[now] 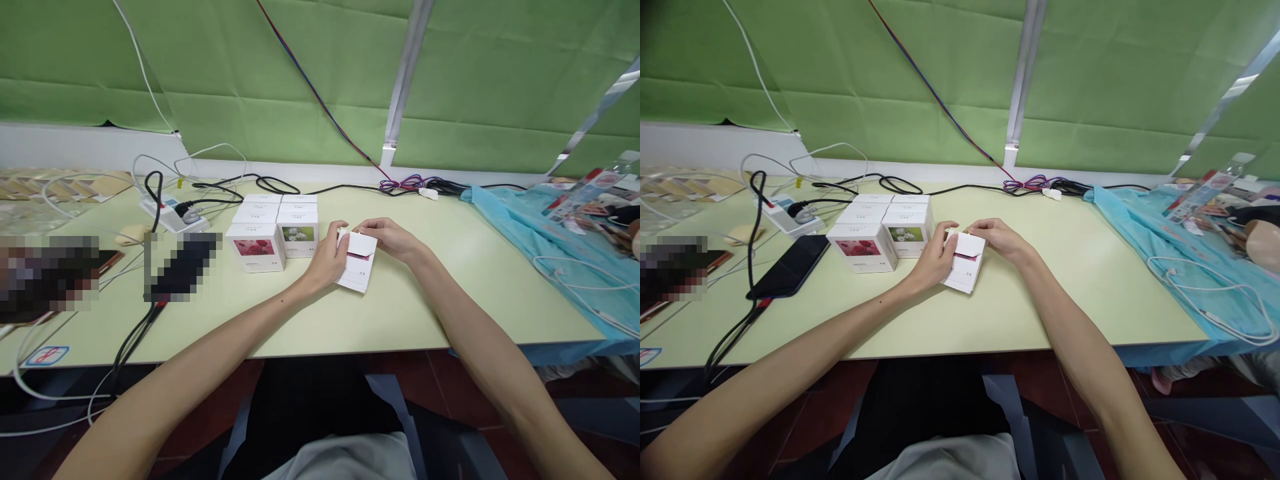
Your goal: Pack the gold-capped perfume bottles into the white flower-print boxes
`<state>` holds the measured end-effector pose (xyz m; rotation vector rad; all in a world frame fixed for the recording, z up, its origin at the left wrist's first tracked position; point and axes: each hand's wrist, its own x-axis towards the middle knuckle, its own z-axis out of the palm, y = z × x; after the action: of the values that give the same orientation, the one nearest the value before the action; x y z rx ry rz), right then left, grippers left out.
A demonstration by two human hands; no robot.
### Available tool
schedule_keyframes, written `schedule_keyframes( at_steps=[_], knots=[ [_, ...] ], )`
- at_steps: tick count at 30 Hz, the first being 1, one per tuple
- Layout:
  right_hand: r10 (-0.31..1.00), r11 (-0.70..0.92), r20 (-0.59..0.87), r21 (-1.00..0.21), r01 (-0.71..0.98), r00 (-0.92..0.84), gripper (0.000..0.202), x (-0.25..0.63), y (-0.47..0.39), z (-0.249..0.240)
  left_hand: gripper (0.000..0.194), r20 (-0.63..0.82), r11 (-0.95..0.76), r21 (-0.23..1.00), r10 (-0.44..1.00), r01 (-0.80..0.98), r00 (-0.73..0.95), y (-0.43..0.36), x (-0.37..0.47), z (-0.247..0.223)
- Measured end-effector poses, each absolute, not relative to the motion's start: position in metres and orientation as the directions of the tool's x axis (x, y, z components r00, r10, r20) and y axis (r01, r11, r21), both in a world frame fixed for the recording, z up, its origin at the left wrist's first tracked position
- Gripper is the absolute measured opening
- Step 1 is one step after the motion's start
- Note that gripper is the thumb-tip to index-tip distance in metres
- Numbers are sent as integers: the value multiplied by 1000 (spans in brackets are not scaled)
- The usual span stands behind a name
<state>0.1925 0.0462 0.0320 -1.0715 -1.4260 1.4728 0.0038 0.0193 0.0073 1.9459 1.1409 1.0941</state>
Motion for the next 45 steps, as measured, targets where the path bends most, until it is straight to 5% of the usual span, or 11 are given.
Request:
schedule_keyframes(
  at_steps=[45],
  knots=[
    [929, -112, -116, -993, 32, -351, 30, 197, 45, 32, 33, 328, -421, 837, 897, 349, 297, 20, 4, 5]
  ],
)
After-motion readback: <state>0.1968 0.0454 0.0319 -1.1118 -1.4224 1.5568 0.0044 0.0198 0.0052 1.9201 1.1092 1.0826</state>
